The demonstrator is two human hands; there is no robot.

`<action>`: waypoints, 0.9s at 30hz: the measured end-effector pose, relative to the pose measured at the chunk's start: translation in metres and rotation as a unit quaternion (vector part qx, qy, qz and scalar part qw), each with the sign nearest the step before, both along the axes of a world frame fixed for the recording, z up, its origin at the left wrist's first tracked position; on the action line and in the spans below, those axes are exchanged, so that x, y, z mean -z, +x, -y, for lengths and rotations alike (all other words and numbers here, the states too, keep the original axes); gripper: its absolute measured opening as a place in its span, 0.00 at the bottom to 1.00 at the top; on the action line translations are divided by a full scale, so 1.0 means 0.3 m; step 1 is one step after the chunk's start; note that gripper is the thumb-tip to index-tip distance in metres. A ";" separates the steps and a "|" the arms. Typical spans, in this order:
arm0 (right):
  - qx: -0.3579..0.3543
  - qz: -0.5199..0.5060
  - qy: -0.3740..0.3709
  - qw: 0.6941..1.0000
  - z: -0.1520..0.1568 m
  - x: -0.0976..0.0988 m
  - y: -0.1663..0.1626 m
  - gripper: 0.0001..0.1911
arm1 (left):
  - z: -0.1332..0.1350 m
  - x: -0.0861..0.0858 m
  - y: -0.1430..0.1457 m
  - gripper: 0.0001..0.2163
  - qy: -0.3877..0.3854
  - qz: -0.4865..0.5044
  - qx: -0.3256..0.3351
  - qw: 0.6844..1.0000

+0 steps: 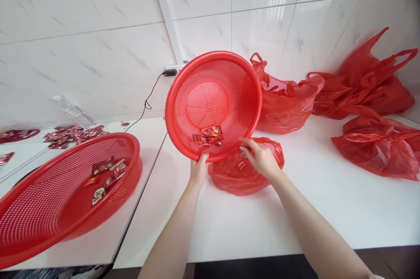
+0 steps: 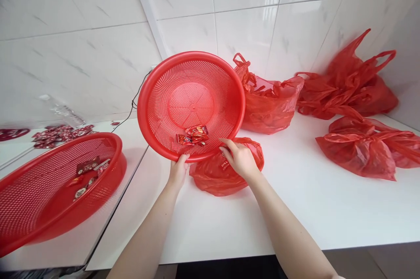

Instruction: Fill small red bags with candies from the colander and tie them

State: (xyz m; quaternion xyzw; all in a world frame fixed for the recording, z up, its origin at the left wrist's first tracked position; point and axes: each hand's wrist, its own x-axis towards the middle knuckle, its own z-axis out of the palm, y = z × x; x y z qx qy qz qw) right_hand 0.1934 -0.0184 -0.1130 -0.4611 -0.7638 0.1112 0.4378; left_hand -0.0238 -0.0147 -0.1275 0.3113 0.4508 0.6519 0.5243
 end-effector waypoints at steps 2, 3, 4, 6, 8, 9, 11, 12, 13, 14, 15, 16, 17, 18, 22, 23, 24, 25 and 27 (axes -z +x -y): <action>0.018 0.015 0.017 1.000 0.004 -0.014 0.007 0.16 | 0.003 0.001 0.002 0.14 0.007 -0.008 -0.001 1.000; 0.016 0.018 0.028 0.999 0.006 -0.020 0.006 0.16 | 0.008 0.000 0.008 0.14 0.010 -0.012 -0.004 1.000; 0.010 0.018 0.036 0.999 0.008 -0.024 0.004 0.16 | 0.014 -0.002 0.015 0.13 0.011 -0.019 -0.007 1.000; -0.005 0.022 0.037 0.999 0.014 -0.026 -0.008 0.16 | 0.032 -0.005 0.037 0.12 0.003 -0.032 -0.008 0.999; -0.017 0.044 0.025 0.999 0.019 -0.020 -0.024 0.19 | 0.052 -0.005 0.063 0.12 -0.009 -0.031 0.007 0.999; -0.025 0.062 0.019 0.998 0.021 -0.015 -0.032 0.22 | 0.061 -0.002 0.076 0.13 -0.012 -0.026 0.018 0.999; -0.038 0.103 0.016 0.994 0.023 -0.006 -0.042 0.29 | 0.075 0.007 0.098 0.13 -0.017 -0.014 0.036 0.999; -0.042 0.123 0.015 0.991 0.023 -0.004 -0.044 0.31 | 0.079 0.012 0.106 0.13 -0.020 -0.008 0.042 0.999; -0.045 0.138 0.015 0.989 0.022 -0.002 -0.043 0.31 | 0.082 0.016 0.111 0.14 -0.023 0.000 0.045 0.999; -0.052 0.148 0.013 0.988 0.021 -0.002 -0.041 0.31 | 0.083 0.019 0.115 0.14 -0.026 0.009 0.047 0.999; -0.061 0.153 0.013 0.986 0.019 -0.002 -0.037 0.29 | 0.082 0.019 0.116 0.15 -0.028 0.018 0.048 0.998; -0.070 0.153 0.012 0.986 0.017 -0.003 -0.034 0.27 | 0.080 0.016 0.116 0.16 -0.029 0.026 0.050 0.998; -0.080 0.148 0.013 0.986 0.014 -0.003 -0.030 0.25 | 0.078 0.011 0.115 0.16 -0.029 0.033 0.050 0.998; -0.086 0.140 0.016 0.986 0.011 -0.001 -0.028 0.23 | 0.074 0.004 0.113 0.16 -0.029 0.037 0.049 0.998; -0.100 0.100 0.016 0.990 0.000 0.011 -0.027 0.05 | 0.056 -0.023 0.095 0.17 -0.018 0.041 0.030 0.999; -0.103 0.097 0.011 0.990 -0.001 0.013 -0.026 0.05 | 0.050 -0.028 0.088 0.17 -0.017 0.036 0.021 0.999; -0.103 0.098 0.007 0.990 -0.002 0.012 -0.024 0.05 | 0.045 -0.030 0.081 0.17 -0.014 0.031 0.011 0.999; -0.099 0.100 0.005 0.990 -0.002 0.009 -0.020 0.05 | 0.039 -0.033 0.073 0.18 -0.010 0.026 0.001 1.000; -0.084 0.111 0.014 0.990 0.000 -0.003 -0.010 0.05 | 0.031 -0.037 0.057 0.19 0.003 0.018 -0.022 1.000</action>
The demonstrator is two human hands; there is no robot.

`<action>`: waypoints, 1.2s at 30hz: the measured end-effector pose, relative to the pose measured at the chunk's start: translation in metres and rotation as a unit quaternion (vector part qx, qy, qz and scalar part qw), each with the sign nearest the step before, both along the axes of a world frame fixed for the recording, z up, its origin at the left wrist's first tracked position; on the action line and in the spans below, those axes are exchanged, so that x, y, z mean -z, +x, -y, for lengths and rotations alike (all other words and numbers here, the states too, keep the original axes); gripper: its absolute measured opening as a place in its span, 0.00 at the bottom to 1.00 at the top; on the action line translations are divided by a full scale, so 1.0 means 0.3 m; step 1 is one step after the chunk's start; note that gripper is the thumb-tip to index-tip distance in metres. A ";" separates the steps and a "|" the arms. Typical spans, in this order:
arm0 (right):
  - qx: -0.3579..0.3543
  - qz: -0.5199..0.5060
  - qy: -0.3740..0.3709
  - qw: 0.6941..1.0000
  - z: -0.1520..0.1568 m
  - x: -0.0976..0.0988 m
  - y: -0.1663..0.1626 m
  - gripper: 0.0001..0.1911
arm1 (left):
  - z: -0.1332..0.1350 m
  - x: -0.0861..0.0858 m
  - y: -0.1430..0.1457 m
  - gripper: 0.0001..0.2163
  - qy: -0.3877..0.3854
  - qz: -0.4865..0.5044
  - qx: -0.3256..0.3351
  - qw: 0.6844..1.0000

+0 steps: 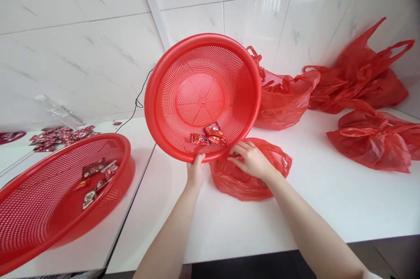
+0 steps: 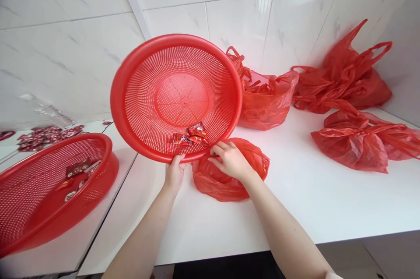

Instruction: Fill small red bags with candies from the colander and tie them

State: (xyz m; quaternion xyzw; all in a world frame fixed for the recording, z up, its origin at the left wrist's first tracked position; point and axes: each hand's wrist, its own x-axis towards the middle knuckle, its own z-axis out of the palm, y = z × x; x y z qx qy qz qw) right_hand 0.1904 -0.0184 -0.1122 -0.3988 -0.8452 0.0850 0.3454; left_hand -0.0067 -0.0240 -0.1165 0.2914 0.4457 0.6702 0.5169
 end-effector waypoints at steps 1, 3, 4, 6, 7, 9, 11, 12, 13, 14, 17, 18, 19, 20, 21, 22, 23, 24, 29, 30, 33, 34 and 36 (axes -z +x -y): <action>0.006 0.004 0.011 1.000 0.002 -0.008 0.005 0.07 | -0.003 -0.003 -0.007 0.20 0.006 -0.003 -0.009 1.000; 0.016 0.007 0.036 0.999 0.007 -0.026 0.012 0.11 | -0.004 -0.011 -0.015 0.19 0.011 -0.007 -0.024 1.000; 0.020 0.004 0.044 0.999 0.010 -0.033 0.012 0.12 | -0.003 -0.017 -0.016 0.18 0.009 -0.008 -0.029 1.000; 0.027 -0.011 0.049 0.998 0.017 -0.041 0.007 0.13 | 0.005 -0.028 -0.010 0.17 0.007 -0.013 -0.029 0.999; 0.030 -0.018 0.047 0.998 0.021 -0.041 0.001 0.13 | 0.011 -0.032 -0.003 0.17 0.012 -0.013 -0.020 1.000; 0.034 -0.022 0.035 0.999 0.025 -0.031 -0.013 0.21 | 0.026 -0.030 0.018 0.19 0.015 -0.005 0.018 1.000; 0.039 -0.011 0.013 0.999 0.023 -0.009 -0.027 0.33 | 0.040 -0.014 0.040 0.18 -0.011 0.007 0.061 0.998; 0.044 -0.006 0.000 0.999 0.018 0.005 -0.032 0.36 | 0.046 -0.001 0.050 0.17 -0.030 0.011 0.078 0.996; 0.051 -0.010 -0.014 0.999 0.011 0.020 -0.035 0.38 | 0.049 0.013 0.058 0.16 -0.050 0.011 0.088 0.995; 0.058 -0.024 -0.031 0.998 0.003 0.033 -0.036 0.36 | 0.051 0.026 0.064 0.15 -0.063 0.006 0.092 0.994; 0.086 -0.129 -0.101 0.983 -0.026 0.056 -0.026 0.26 | 0.046 0.050 0.066 0.15 -0.061 -0.008 0.086 0.994; 0.097 -0.177 -0.132 0.971 -0.034 0.056 -0.020 0.22 | 0.042 0.051 0.064 0.16 -0.057 -0.009 0.083 0.995; 0.104 -0.229 -0.166 0.954 -0.041 0.052 -0.014 0.18 | 0.038 0.048 0.060 0.16 -0.052 -0.007 0.081 0.995; 0.107 -0.286 -0.203 0.930 -0.047 0.047 -0.008 0.16 | 0.034 0.042 0.056 0.15 -0.046 -0.004 0.079 0.996; 0.101 -0.348 -0.242 0.900 -0.051 0.040 -0.002 0.15 | 0.030 0.036 0.051 0.15 -0.042 0.000 0.075 0.996; 0.085 -0.411 -0.280 0.863 -0.054 0.032 0.002 0.16 | 0.026 0.029 0.045 0.14 -0.038 0.003 0.068 0.997; 0.062 -0.467 -0.315 0.824 -0.055 0.025 0.006 0.17 | 0.022 0.023 0.039 0.14 -0.036 0.005 0.062 0.997; 0.038 -0.511 -0.344 0.787 -0.056 0.018 0.009 0.17 | 0.018 0.019 0.033 0.14 -0.034 0.006 0.054 0.998; 0.001 -0.583 -0.397 0.709 -0.040 -0.010 0.015 0.16 | 0.000 0.013 0.001 0.17 -0.014 0.004 0.027 1.000; -0.006 -0.584 -0.399 0.707 -0.034 -0.017 0.014 0.16 | -0.004 0.013 -0.005 0.17 -0.012 0.005 0.020 1.000; -0.013 -0.561 -0.398 0.726 -0.017 -0.035 0.012 0.20 | -0.011 0.011 -0.017 0.16 -0.013 0.004 0.006 1.000; -0.006 -0.544 -0.391 0.742 -0.013 -0.040 0.014 0.21 | -0.012 0.010 -0.021 0.16 -0.015 0.002 0.002 1.000; 0.024 -0.494 -0.362 0.790 -0.008 -0.046 0.025 0.22 | -0.013 0.010 -0.026 0.17 -0.010 0.001 -0.003 1.000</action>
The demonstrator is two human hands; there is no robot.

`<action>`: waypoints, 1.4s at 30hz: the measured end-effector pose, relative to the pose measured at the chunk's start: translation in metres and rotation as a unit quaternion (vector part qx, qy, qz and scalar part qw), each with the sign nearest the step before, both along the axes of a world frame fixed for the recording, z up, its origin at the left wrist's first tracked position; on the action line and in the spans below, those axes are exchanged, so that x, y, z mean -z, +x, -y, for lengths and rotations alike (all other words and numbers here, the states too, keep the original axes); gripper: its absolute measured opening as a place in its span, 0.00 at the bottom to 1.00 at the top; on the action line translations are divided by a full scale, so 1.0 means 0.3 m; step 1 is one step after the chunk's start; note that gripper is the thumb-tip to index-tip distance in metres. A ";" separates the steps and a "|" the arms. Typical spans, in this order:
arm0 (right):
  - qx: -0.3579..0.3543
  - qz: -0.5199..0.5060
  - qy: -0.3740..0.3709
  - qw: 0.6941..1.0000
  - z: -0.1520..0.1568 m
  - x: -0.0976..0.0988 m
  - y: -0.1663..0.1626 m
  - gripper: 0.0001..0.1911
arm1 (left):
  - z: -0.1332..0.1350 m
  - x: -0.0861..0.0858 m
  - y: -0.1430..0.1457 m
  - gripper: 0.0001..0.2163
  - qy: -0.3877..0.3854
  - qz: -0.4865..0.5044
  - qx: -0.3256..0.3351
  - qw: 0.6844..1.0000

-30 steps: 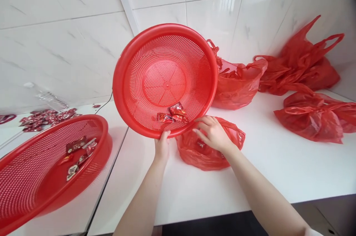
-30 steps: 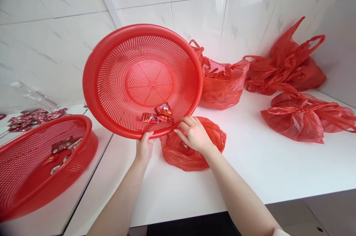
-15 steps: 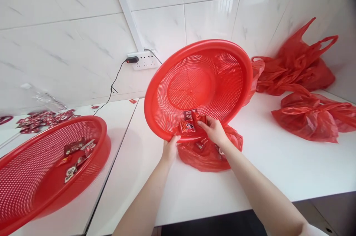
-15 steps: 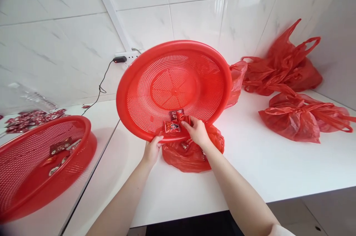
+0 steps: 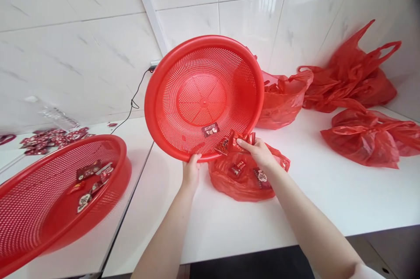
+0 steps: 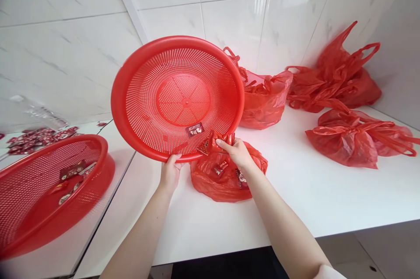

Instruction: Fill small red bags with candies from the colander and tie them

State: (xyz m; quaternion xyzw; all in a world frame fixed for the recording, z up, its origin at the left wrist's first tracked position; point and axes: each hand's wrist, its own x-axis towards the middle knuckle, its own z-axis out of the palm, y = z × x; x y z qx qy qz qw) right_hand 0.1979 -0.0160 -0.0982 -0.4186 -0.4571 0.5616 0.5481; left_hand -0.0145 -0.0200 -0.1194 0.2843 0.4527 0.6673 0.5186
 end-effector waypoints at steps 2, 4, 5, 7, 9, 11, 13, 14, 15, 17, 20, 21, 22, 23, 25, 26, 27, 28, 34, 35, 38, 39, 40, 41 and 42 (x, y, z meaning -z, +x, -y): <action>0.008 0.138 0.034 0.990 0.002 -0.003 0.024 0.22 | 0.000 0.000 -0.004 0.17 0.009 -0.001 0.001 1.000; 0.004 0.334 0.062 0.940 0.003 -0.007 0.055 0.24 | 0.000 -0.001 -0.005 0.18 0.017 -0.002 0.005 1.000; 0.006 0.430 0.075 0.900 0.004 -0.010 0.069 0.26 | 0.000 -0.001 -0.005 0.18 0.019 -0.001 0.005 1.000; 0.019 0.550 0.112 0.827 0.007 -0.018 0.086 0.26 | 0.001 -0.004 -0.002 0.17 0.018 0.002 0.003 1.000; 0.041 0.564 0.164 0.808 0.011 -0.024 0.083 0.22 | 0.003 -0.008 0.004 0.17 0.012 0.000 0.000 1.000; 0.052 0.529 0.219 0.818 0.014 -0.023 0.063 0.19 | 0.008 -0.011 0.012 0.16 0.006 -0.009 -0.002 1.000; 0.046 0.514 0.276 0.811 0.014 -0.012 0.040 0.18 | 0.016 -0.012 0.021 0.16 0.009 -0.015 0.005 1.000; 0.031 0.519 0.301 0.800 0.013 -0.005 0.031 0.20 | 0.020 -0.010 0.026 0.16 0.013 -0.015 0.012 1.000; 0.013 0.527 0.321 0.787 0.012 0.003 0.025 0.23 | 0.024 -0.007 0.030 0.17 0.015 -0.016 0.021 1.000; -0.020 0.541 0.339 0.769 0.010 0.012 0.022 0.27 | 0.029 0.001 0.035 0.17 0.014 -0.020 0.030 0.999; -0.042 0.537 0.343 0.769 0.013 0.000 0.037 0.16 | 0.030 0.011 0.036 0.15 0.014 -0.026 0.030 0.999; -0.043 0.532 0.346 0.772 0.014 -0.009 0.044 0.12 | 0.029 0.011 0.035 0.15 0.019 -0.027 0.032 0.999; -0.037 0.525 0.349 0.775 0.016 -0.019 0.049 0.12 | 0.028 0.009 0.034 0.15 0.024 -0.029 0.032 0.999; -0.025 0.518 0.350 0.780 0.018 -0.028 0.051 0.16 | 0.028 0.006 0.034 0.16 0.026 -0.030 0.032 0.999; 0.014 0.508 0.346 0.789 0.021 -0.038 0.048 0.20 | 0.034 -0.003 0.039 0.16 0.025 -0.028 0.032 0.999; 0.030 0.505 0.344 0.791 0.022 -0.038 0.042 0.20 | 0.041 -0.006 0.045 0.16 0.024 -0.023 0.038 0.999; 0.041 0.505 0.343 0.791 0.022 -0.034 0.034 0.20 | 0.049 -0.007 0.052 0.16 0.022 -0.016 0.052 0.998; 0.045 0.510 0.343 0.787 0.022 -0.027 0.024 0.19 | 0.059 -0.006 0.061 0.16 0.019 -0.007 0.072 0.997; 0.007 0.564 0.342 0.752 0.017 0.015 -0.013 0.27 | 0.095 0.019 0.103 0.14 -0.012 0.005 0.109 0.994; -0.007 0.558 0.341 0.756 0.016 0.014 -0.011 0.24 | 0.092 0.018 0.102 0.14 -0.015 0.007 0.099 0.995; -0.025 0.526 0.346 0.777 0.018 -0.003 0.004 0.17 | 0.067 0.005 0.082 0.13 -0.021 0.016 0.069 0.997; -0.021 0.514 0.352 0.782 0.019 -0.010 0.011 0.17 | 0.056 0.000 0.071 0.13 -0.017 0.015 0.056 0.998; -0.008 0.502 0.361 0.786 0.021 -0.016 0.018 0.17 | 0.045 -0.005 0.059 0.12 -0.011 0.012 0.043 0.999; 0.015 0.490 0.370 0.789 0.022 -0.022 0.026 0.18 | 0.034 -0.009 0.047 0.12 -0.004 0.010 0.029 1.000; 0.045 0.481 0.379 0.790 0.023 -0.026 0.033 0.20 | 0.024 -0.013 0.034 0.12 0.006 0.011 0.017 1.000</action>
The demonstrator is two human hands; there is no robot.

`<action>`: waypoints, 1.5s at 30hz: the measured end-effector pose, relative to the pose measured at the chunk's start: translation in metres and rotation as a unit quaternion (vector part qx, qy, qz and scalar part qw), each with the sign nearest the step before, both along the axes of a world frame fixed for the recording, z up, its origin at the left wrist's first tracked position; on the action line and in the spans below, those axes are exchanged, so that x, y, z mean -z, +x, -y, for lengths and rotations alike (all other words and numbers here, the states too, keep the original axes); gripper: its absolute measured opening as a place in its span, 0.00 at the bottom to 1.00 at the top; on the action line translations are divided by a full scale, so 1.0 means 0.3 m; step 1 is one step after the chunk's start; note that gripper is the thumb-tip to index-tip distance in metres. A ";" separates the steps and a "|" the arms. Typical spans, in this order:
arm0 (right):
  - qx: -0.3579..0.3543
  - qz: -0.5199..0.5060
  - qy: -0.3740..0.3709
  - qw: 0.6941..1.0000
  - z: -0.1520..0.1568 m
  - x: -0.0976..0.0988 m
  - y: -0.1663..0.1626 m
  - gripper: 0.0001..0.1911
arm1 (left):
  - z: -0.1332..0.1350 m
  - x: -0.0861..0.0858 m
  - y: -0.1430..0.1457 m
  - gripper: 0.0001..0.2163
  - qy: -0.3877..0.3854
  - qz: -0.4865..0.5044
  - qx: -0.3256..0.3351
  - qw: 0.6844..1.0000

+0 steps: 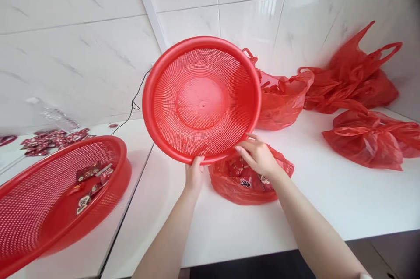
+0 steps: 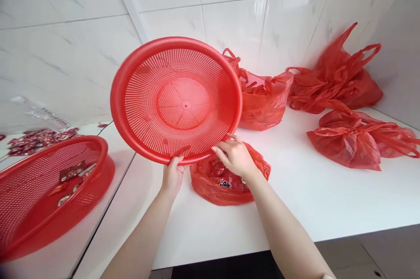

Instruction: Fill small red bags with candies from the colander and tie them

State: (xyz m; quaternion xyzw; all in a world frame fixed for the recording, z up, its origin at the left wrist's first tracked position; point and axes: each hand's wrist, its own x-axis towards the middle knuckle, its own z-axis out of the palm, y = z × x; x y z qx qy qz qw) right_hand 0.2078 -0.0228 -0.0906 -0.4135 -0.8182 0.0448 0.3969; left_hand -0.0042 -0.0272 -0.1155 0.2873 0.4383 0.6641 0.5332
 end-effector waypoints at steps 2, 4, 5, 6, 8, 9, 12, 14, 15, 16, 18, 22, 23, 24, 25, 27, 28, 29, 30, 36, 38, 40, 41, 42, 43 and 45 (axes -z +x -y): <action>0.042 -0.030 0.033 0.998 0.001 -0.003 0.012 0.22 | -0.015 -0.008 -0.023 0.12 0.021 0.014 -0.020 0.999; 0.089 -0.050 0.021 0.995 0.000 -0.003 0.020 0.23 | -0.024 -0.019 -0.043 0.11 0.036 0.036 -0.030 0.998; 0.110 -0.063 -0.008 0.992 -0.001 -0.001 0.022 0.23 | -0.027 -0.024 -0.051 0.10 0.041 0.046 -0.031 0.998; 0.132 -0.080 -0.049 0.987 -0.003 0.000 0.022 0.23 | -0.028 -0.029 -0.058 0.09 0.043 0.057 -0.031 0.997; 0.164 -0.125 -0.144 0.968 -0.008 0.006 0.017 0.22 | -0.029 -0.037 -0.069 0.08 0.043 0.075 -0.026 0.996; 0.165 -0.153 -0.189 0.956 -0.011 0.009 0.012 0.21 | -0.028 -0.040 -0.073 0.09 0.043 0.082 -0.020 0.995; 0.083 -0.282 -0.289 0.911 -0.023 0.026 -0.011 0.24 | -0.019 -0.046 -0.074 0.10 0.039 0.086 0.024 0.995; -0.009 -0.376 -0.319 0.870 -0.027 0.037 -0.027 0.24 | -0.007 -0.051 -0.066 0.12 0.032 0.072 0.068 0.995; -0.044 -0.410 -0.324 0.851 -0.026 0.040 -0.033 0.23 | -0.001 -0.054 -0.062 0.13 0.029 0.064 0.088 0.994; -0.067 -0.435 -0.325 0.837 -0.024 0.041 -0.037 0.21 | 0.006 -0.057 -0.058 0.13 0.028 0.059 0.103 0.993; -0.093 -0.459 -0.318 0.824 -0.011 0.030 -0.041 0.18 | 0.015 -0.064 -0.054 0.13 0.034 0.056 0.114 0.991; -0.181 -0.401 -0.303 0.845 0.036 -0.021 -0.047 0.17 | 0.009 -0.070 -0.092 0.15 0.053 0.031 0.092 0.994; -0.191 -0.384 -0.296 0.854 0.048 -0.032 -0.053 0.17 | 0.003 -0.072 -0.113 0.16 0.049 0.009 0.093 0.994; -0.192 -0.378 -0.290 0.858 0.057 -0.039 -0.060 0.17 | -0.003 -0.076 -0.138 0.17 0.045 -0.016 0.094 0.994; -0.187 -0.386 -0.287 0.857 0.063 -0.043 -0.069 0.17 | -0.009 -0.081 -0.165 0.18 0.044 -0.036 0.088 0.994; -0.171 -0.435 -0.287 0.836 0.065 -0.038 -0.085 0.18 | -0.018 -0.098 -0.223 0.19 0.057 -0.042 0.015 0.997; -0.162 -0.462 -0.289 0.823 0.062 -0.032 -0.091 0.18 | -0.021 -0.107 -0.250 0.19 0.063 -0.032 -0.067 0.995; -0.154 -0.486 -0.287 0.811 0.057 -0.025 -0.096 0.18 | -0.022 -0.116 -0.274 0.19 0.064 -0.019 -0.171 0.983; -0.145 -0.504 -0.281 0.804 0.052 -0.018 -0.098 0.18 | -0.023 -0.124 -0.295 0.19 0.060 -0.011 -0.277 0.959; -0.125 -0.552 -0.241 0.788 0.028 -0.007 -0.077 0.15 | -0.020 -0.113 -0.365 0.18 0.080 -0.043 -0.465 0.881; -0.120 -0.560 -0.238 0.784 0.022 -0.008 -0.065 0.13 | -0.017 -0.101 -0.394 0.15 0.038 -0.009 -0.489 0.871; -0.105 -0.562 -0.234 0.787 0.016 -0.007 -0.056 0.13 | -0.011 -0.096 -0.429 0.14 0.017 0.017 -0.529 0.848; -0.097 -0.562 -0.233 0.788 0.013 -0.006 -0.052 0.13 | -0.008 -0.097 -0.446 0.15 0.029 0.016 -0.544 0.839; -0.091 -0.563 -0.232 0.788 0.011 -0.006 -0.050 0.14 | -0.005 -0.100 -0.461 0.15 0.048 0.008 -0.551 0.833; -0.089 -0.565 -0.233 0.787 0.010 -0.007 -0.049 0.14 | -0.005 -0.104 -0.470 0.14 0.063 0.000 -0.550 0.833; -0.092 -0.567 -0.240 0.782 0.014 -0.013 -0.049 0.15 | -0.010 -0.112 -0.466 0.11 0.072 -0.015 -0.527 0.847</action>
